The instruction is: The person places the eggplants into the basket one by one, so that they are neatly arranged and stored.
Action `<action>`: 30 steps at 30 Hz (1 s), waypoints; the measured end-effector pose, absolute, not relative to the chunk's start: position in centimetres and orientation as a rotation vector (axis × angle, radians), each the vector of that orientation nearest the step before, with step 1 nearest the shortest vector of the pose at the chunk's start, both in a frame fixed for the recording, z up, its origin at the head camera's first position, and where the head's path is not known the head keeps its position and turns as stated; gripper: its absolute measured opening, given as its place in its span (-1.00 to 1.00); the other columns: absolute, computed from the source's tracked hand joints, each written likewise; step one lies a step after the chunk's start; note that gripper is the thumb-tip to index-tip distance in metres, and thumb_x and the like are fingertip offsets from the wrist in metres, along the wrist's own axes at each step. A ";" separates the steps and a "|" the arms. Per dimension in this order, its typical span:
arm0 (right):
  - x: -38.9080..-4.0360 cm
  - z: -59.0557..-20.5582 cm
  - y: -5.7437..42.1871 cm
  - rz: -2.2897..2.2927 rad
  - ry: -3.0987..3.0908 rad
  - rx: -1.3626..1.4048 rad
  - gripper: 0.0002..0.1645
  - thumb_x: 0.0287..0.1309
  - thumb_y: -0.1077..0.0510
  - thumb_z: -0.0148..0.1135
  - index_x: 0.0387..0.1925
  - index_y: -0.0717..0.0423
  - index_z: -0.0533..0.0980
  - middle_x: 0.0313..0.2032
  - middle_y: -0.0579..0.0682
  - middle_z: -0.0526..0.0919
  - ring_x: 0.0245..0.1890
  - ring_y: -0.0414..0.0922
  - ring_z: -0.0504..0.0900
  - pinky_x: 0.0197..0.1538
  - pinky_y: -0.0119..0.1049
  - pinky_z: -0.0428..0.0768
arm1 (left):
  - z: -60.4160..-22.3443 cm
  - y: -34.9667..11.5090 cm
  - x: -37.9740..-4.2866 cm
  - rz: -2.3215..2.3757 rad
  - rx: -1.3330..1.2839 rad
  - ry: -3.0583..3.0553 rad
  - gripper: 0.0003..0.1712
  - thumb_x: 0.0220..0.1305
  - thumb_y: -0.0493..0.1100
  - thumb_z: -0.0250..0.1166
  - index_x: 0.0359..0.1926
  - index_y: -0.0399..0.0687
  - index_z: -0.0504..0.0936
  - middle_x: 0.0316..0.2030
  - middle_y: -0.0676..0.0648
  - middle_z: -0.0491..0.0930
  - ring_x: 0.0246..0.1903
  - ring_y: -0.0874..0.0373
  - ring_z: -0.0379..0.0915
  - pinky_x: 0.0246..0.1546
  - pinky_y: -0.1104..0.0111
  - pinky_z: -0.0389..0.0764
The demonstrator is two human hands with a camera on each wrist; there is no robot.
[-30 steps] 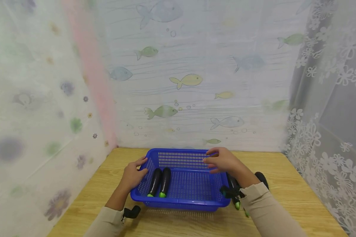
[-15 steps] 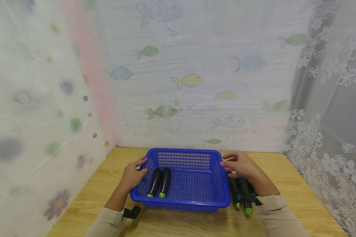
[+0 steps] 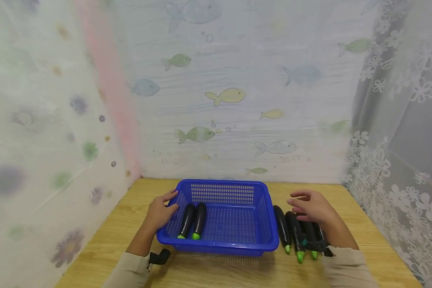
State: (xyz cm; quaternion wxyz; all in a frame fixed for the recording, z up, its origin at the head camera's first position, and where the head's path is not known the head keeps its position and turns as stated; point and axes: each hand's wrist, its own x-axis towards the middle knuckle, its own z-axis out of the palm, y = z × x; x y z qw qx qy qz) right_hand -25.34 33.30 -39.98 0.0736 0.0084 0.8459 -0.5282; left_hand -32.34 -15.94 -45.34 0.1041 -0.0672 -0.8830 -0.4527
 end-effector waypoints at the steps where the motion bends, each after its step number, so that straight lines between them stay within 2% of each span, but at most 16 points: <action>1: -25.2 -40.1 33.6 -1.575 2.554 0.040 -0.07 0.40 -0.19 0.24 0.50 0.34 0.20 0.42 0.46 0.32 0.18 0.13 0.67 0.06 -0.06 0.74 | -45.3 -15.9 -32.3 -1.334 -0.197 -2.606 -0.37 0.29 -0.20 0.28 0.40 -0.09 0.54 0.48 -0.03 0.41 0.42 -0.30 0.34 0.17 -0.17 0.58; 4: -24.8 -40.4 34.6 -1.562 2.581 0.094 -0.05 0.41 -0.22 0.22 0.51 0.33 0.20 0.44 0.48 0.29 0.25 0.21 0.62 0.05 -0.08 0.74 | -45.3 -15.9 -32.3 -1.338 -0.190 -2.610 -0.37 0.30 -0.19 0.28 0.40 -0.08 0.54 0.48 -0.04 0.40 0.43 -0.30 0.31 0.20 -0.20 0.54; 7: -24.5 -40.8 35.5 -1.555 2.614 0.129 -0.05 0.41 -0.25 0.19 0.51 0.31 0.21 0.44 0.47 0.30 0.22 0.16 0.64 0.04 -0.12 0.74 | -45.3 -15.9 -32.2 -1.353 -0.181 -2.608 -0.37 0.30 -0.19 0.28 0.40 -0.08 0.54 0.48 -0.04 0.40 0.45 -0.30 0.29 0.23 -0.21 0.50; 10: -24.1 -41.2 36.3 -1.582 2.648 0.150 -0.03 0.40 -0.28 0.19 0.52 0.29 0.21 0.41 0.44 0.36 0.10 -0.06 0.72 0.02 -0.14 0.75 | -45.3 -15.9 -32.1 -1.366 -0.170 -2.603 -0.37 0.29 -0.19 0.28 0.40 -0.09 0.54 0.48 -0.04 0.40 0.46 -0.29 0.28 0.24 -0.21 0.49; 13: -23.6 -41.6 37.3 -1.623 2.670 0.153 -0.04 0.40 -0.28 0.19 0.52 0.29 0.21 0.34 0.38 0.46 -0.07 -0.34 0.71 0.00 -0.16 0.75 | -45.2 -15.9 -32.1 -1.367 -0.172 -2.600 -0.37 0.28 -0.19 0.27 0.40 -0.10 0.54 0.47 -0.04 0.41 0.46 -0.29 0.27 0.25 -0.20 0.49; 17: -23.2 -42.1 38.4 -1.666 2.688 0.153 -0.06 0.41 -0.24 0.19 0.51 0.31 0.21 0.25 0.17 0.55 -0.15 -0.48 0.65 0.00 -0.19 0.75 | -45.1 -15.9 -32.0 -1.379 -0.173 -2.592 -0.37 0.28 -0.19 0.28 0.39 -0.11 0.54 0.47 -0.02 0.42 0.48 -0.26 0.25 0.29 -0.19 0.46; 19: -23.2 -42.4 38.8 -1.654 2.712 0.164 -0.07 0.42 -0.23 0.18 0.50 0.33 0.21 0.24 0.21 0.56 -0.15 -0.48 0.64 -0.01 -0.20 0.75 | -45.1 -16.0 -31.9 -1.386 -0.170 -2.587 -0.37 0.28 -0.19 0.28 0.39 -0.11 0.54 0.47 -0.01 0.42 0.48 -0.24 0.25 0.31 -0.19 0.45; 23: -23.3 -43.2 39.7 -1.575 2.771 0.226 -0.06 0.43 -0.25 0.15 0.48 0.37 0.22 0.34 0.49 0.42 -0.05 -0.28 0.68 -0.05 -0.20 0.76 | -45.0 -16.0 -31.9 -1.384 -0.172 -2.584 -0.37 0.28 -0.19 0.27 0.39 -0.11 0.54 0.47 -0.02 0.42 0.48 -0.24 0.26 0.29 -0.18 0.47; 27: -23.7 -44.4 40.5 -1.533 2.773 0.338 -0.01 0.41 -0.31 0.13 0.50 0.36 0.22 0.42 0.53 0.29 0.06 -0.01 0.69 -0.06 -0.17 0.76 | -45.0 -15.9 -31.9 -1.383 -0.175 -2.589 -0.37 0.28 -0.19 0.27 0.40 -0.11 0.54 0.47 -0.01 0.41 0.48 -0.24 0.26 0.28 -0.17 0.49; 30: -23.9 -45.2 41.1 -1.548 2.734 0.429 0.06 0.37 -0.36 0.14 0.53 0.33 0.18 0.45 0.53 0.24 0.04 -0.03 0.69 -0.07 -0.16 0.76 | -44.9 -15.8 -32.0 -1.386 -0.175 -2.589 -0.37 0.28 -0.20 0.27 0.40 -0.11 0.54 0.47 -0.01 0.41 0.48 -0.23 0.26 0.29 -0.17 0.49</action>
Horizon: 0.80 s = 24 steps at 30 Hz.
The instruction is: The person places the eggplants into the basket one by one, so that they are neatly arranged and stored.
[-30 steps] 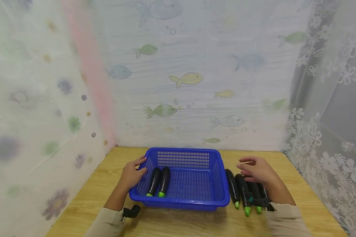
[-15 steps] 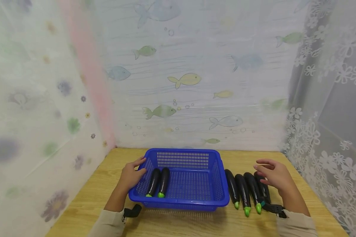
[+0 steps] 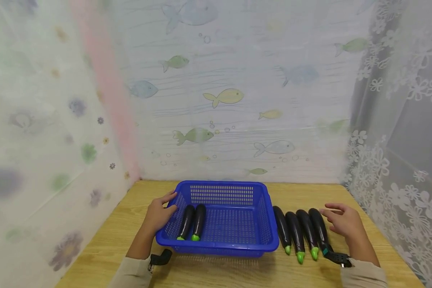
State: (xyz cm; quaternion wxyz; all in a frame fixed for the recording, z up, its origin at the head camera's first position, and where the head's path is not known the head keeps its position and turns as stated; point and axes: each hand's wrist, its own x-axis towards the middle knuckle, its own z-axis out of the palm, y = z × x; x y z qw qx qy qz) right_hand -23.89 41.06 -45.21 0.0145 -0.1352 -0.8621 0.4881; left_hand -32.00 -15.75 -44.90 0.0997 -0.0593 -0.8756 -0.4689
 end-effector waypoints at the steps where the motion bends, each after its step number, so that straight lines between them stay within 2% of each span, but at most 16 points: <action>1: -23.9 -45.4 41.2 1.534 -2.683 -0.444 0.08 0.36 -0.38 0.15 0.54 0.32 0.16 0.45 0.54 0.22 0.03 -0.05 0.69 -0.07 -0.16 0.76 | -44.9 -15.7 -32.0 -1.386 -0.173 -2.590 -0.37 0.29 -0.19 0.27 0.40 -0.10 0.54 0.47 -0.01 0.41 0.48 -0.23 0.26 0.30 -0.17 0.48; 4: -24.0 -45.8 41.5 1.586 -2.677 -0.503 0.16 0.31 -0.43 0.16 0.56 0.32 0.10 0.44 0.56 0.19 -0.03 -0.16 0.68 -0.08 -0.17 0.76 | -45.0 -15.8 -32.0 -1.391 -0.169 -2.591 -0.37 0.30 -0.19 0.26 0.40 -0.09 0.54 0.48 -0.02 0.41 0.47 -0.23 0.27 0.27 -0.17 0.50; 7: -24.2 -46.1 41.8 1.634 -2.672 -0.540 0.20 0.28 -0.43 0.20 0.57 0.32 0.09 0.32 0.51 0.34 -0.13 -0.27 0.67 -0.11 -0.18 0.77 | -45.1 -15.8 -32.1 -1.397 -0.167 -2.593 -0.38 0.31 -0.18 0.26 0.41 -0.08 0.53 0.48 -0.02 0.40 0.47 -0.23 0.27 0.26 -0.17 0.51; 11: -24.5 -46.5 41.9 1.701 -2.666 -0.563 0.15 0.30 -0.36 0.25 0.55 0.35 0.10 0.01 0.13 0.63 -0.25 -0.32 0.66 -0.17 -0.18 0.76 | -45.2 -15.9 -32.3 -1.389 -0.174 -2.595 -0.37 0.31 -0.18 0.26 0.41 -0.08 0.53 0.49 -0.01 0.39 0.47 -0.24 0.26 0.23 -0.18 0.53; 13: -24.6 -46.7 42.0 1.738 -2.667 -0.571 0.14 0.32 -0.31 0.26 0.54 0.38 0.10 -0.08 -0.05 0.66 -0.27 -0.32 0.68 -0.17 -0.18 0.76 | -45.2 -15.9 -32.3 -1.383 -0.179 -2.596 -0.37 0.32 -0.18 0.26 0.41 -0.07 0.52 0.49 0.00 0.39 0.47 -0.25 0.27 0.21 -0.18 0.55; 15: -24.7 -47.0 42.0 1.762 -2.670 -0.583 0.14 0.31 -0.30 0.28 0.54 0.41 0.09 -0.13 -0.12 0.68 -0.28 -0.32 0.69 -0.17 -0.18 0.76 | -45.2 -15.9 -32.4 -1.375 -0.183 -2.598 -0.37 0.32 -0.18 0.26 0.41 -0.07 0.52 0.48 -0.01 0.39 0.46 -0.26 0.28 0.20 -0.17 0.56; 20: -24.8 -47.1 41.8 1.770 -2.679 -0.605 0.17 0.29 -0.29 0.30 0.52 0.45 0.09 -0.14 -0.14 0.71 -0.30 -0.34 0.70 -0.15 -0.18 0.76 | -45.3 -15.9 -32.5 -1.370 -0.189 -2.591 -0.37 0.31 -0.18 0.27 0.41 -0.08 0.53 0.48 -0.01 0.41 0.45 -0.26 0.30 0.21 -0.17 0.55; 24: -25.0 -47.1 41.6 1.729 -2.713 -0.591 0.17 0.28 -0.31 0.30 0.50 0.47 0.13 -0.08 0.00 0.74 -0.28 -0.34 0.70 -0.15 -0.18 0.76 | -45.4 -16.0 -32.5 -1.377 -0.188 -2.589 -0.37 0.31 -0.18 0.27 0.41 -0.09 0.53 0.48 -0.03 0.40 0.47 -0.25 0.26 0.25 -0.18 0.51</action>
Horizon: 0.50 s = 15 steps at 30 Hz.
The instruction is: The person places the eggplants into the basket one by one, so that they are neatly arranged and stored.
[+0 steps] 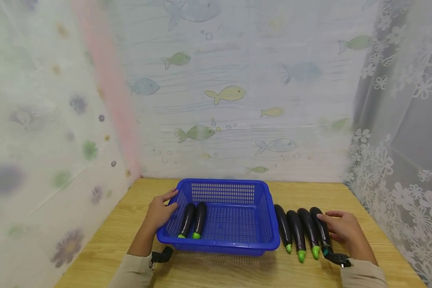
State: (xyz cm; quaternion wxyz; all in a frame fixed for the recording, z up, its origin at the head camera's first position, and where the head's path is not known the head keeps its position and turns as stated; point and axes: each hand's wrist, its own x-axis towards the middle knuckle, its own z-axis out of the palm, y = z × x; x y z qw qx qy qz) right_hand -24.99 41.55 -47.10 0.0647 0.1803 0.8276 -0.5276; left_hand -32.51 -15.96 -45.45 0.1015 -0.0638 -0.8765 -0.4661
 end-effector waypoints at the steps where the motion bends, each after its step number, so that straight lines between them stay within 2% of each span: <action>1: -25.0 -47.1 41.5 -1.579 2.508 0.538 0.17 0.27 -0.32 0.30 0.50 0.48 0.14 -0.06 0.03 0.74 -0.28 -0.33 0.70 -0.15 -0.18 0.76 | -45.5 -16.0 -32.5 -1.378 -0.186 -2.590 -0.37 0.31 -0.18 0.27 0.41 -0.09 0.53 0.48 -0.03 0.40 0.47 -0.25 0.26 0.25 -0.18 0.50; 12: -25.2 -47.4 40.9 -1.507 2.583 0.513 0.06 0.26 -0.25 0.33 0.42 0.50 0.26 0.03 0.31 0.68 -0.25 -0.25 0.70 -0.18 -0.17 0.75 | -45.4 -15.9 -32.4 -1.385 -0.167 -2.591 -0.37 0.30 -0.18 0.27 0.41 -0.05 0.54 0.48 -0.01 0.41 0.47 -0.25 0.27 0.16 -0.14 0.61; 15: -25.1 -47.3 40.8 -1.509 2.584 0.506 0.03 0.28 -0.21 0.34 0.41 0.50 0.26 0.03 0.31 0.67 -0.25 -0.24 0.69 -0.19 -0.16 0.75 | -45.4 -15.9 -32.5 -1.384 -0.169 -2.590 -0.37 0.30 -0.18 0.27 0.41 -0.05 0.54 0.48 -0.01 0.41 0.47 -0.25 0.26 0.18 -0.14 0.60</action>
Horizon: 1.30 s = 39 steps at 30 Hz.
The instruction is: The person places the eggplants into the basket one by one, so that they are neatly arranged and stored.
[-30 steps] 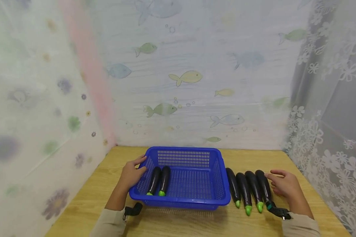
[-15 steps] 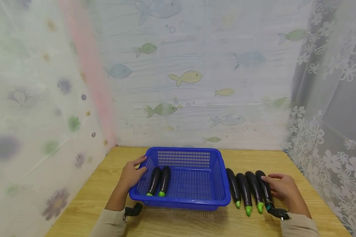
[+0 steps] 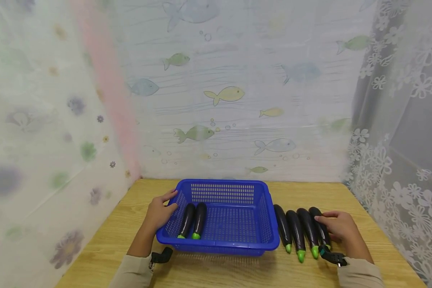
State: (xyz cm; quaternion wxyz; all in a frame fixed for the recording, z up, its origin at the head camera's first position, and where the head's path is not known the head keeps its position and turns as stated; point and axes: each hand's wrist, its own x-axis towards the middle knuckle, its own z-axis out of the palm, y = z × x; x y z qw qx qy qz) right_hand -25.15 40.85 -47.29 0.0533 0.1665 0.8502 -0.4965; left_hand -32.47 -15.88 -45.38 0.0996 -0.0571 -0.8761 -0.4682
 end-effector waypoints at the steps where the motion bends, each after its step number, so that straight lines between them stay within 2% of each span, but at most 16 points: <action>1: -25.1 -47.3 40.8 -1.511 2.583 0.510 0.02 0.28 -0.20 0.34 0.41 0.51 0.27 0.03 0.30 0.67 -0.26 -0.25 0.69 -0.19 -0.16 0.75 | -45.4 -15.9 -32.5 -1.382 -0.171 -2.591 -0.37 0.30 -0.18 0.27 0.41 -0.06 0.54 0.48 0.00 0.41 0.47 -0.24 0.26 0.19 -0.14 0.59; 5: -25.0 -47.1 40.6 -1.516 2.583 0.516 0.00 0.30 -0.18 0.33 0.40 0.52 0.27 -0.01 0.29 0.69 -0.28 -0.24 0.69 -0.21 -0.15 0.75 | -45.4 -15.9 -32.5 -1.377 -0.167 -2.590 -0.37 0.30 -0.18 0.28 0.40 -0.06 0.54 0.47 0.03 0.41 0.47 -0.22 0.27 0.22 -0.13 0.57; 9: -25.0 -47.0 40.7 -1.518 2.579 0.516 0.02 0.29 -0.19 0.34 0.40 0.53 0.26 0.01 0.35 0.67 -0.28 -0.24 0.70 -0.20 -0.14 0.76 | -45.4 -15.9 -32.5 -1.381 -0.160 -2.591 -0.37 0.30 -0.18 0.27 0.40 -0.06 0.54 0.47 0.04 0.42 0.46 -0.23 0.29 0.16 -0.11 0.63; 16: -25.0 -47.1 41.4 -1.477 2.581 0.512 0.07 0.28 -0.29 0.30 0.43 0.47 0.25 0.30 0.55 0.38 -0.15 -0.13 0.70 -0.14 -0.11 0.76 | -45.3 -16.0 -32.6 -1.392 -0.156 -2.590 -0.37 0.29 -0.17 0.27 0.41 -0.04 0.54 0.47 0.05 0.41 0.46 -0.23 0.29 0.11 -0.07 0.66; 20: -25.0 -46.9 41.7 -1.460 2.601 0.524 0.09 0.26 -0.33 0.30 0.43 0.46 0.27 0.34 0.58 0.30 -0.06 0.03 0.70 -0.15 -0.12 0.75 | -45.3 -16.0 -32.6 -1.386 -0.165 -2.591 -0.37 0.30 -0.17 0.27 0.41 -0.05 0.54 0.47 0.03 0.41 0.45 -0.24 0.30 0.12 -0.10 0.65; 25: -24.8 -46.3 41.7 -1.513 2.575 0.533 0.09 0.28 -0.30 0.30 0.45 0.46 0.23 0.32 0.57 0.31 -0.08 -0.03 0.69 -0.12 -0.14 0.76 | -45.3 -16.0 -32.4 -1.399 -0.155 -2.600 -0.38 0.31 -0.18 0.27 0.41 -0.04 0.53 0.48 0.01 0.40 0.45 -0.26 0.29 0.19 -0.15 0.58; 29: -24.7 -45.7 41.4 -1.547 2.556 0.536 0.10 0.29 -0.31 0.28 0.47 0.44 0.20 0.32 0.54 0.32 -0.09 -0.09 0.68 -0.10 -0.13 0.77 | -45.3 -16.0 -32.4 -1.393 -0.147 -2.597 -0.38 0.30 -0.18 0.27 0.40 -0.04 0.54 0.47 0.04 0.41 0.45 -0.25 0.30 0.16 -0.12 0.62; 33: -24.7 -45.0 41.0 -1.562 2.580 0.530 0.12 0.31 -0.34 0.25 0.50 0.43 0.16 0.34 0.54 0.29 0.02 0.08 0.66 -0.10 -0.13 0.77 | -45.3 -16.0 -32.4 -1.387 -0.158 -2.593 -0.38 0.30 -0.18 0.28 0.40 -0.04 0.54 0.47 0.03 0.41 0.44 -0.26 0.32 0.09 -0.08 0.68; 36: -24.7 -44.4 40.6 -1.586 2.596 0.524 0.12 0.33 -0.35 0.20 0.52 0.41 0.13 0.37 0.52 0.27 0.16 0.25 0.58 -0.09 -0.15 0.77 | -45.3 -16.0 -32.4 -1.389 -0.165 -2.594 -0.38 0.30 -0.19 0.27 0.40 -0.05 0.54 0.47 0.02 0.41 0.42 -0.27 0.34 0.05 -0.05 0.70; 39: -24.6 -43.7 40.0 -1.617 2.622 0.518 0.11 0.35 -0.35 0.18 0.52 0.41 0.13 0.35 0.49 0.33 0.11 0.20 0.63 -0.08 -0.16 0.77 | -45.3 -16.0 -32.5 -1.388 -0.164 -2.596 -0.37 0.29 -0.18 0.28 0.40 -0.04 0.54 0.47 0.04 0.41 0.41 -0.25 0.36 0.02 -0.01 0.71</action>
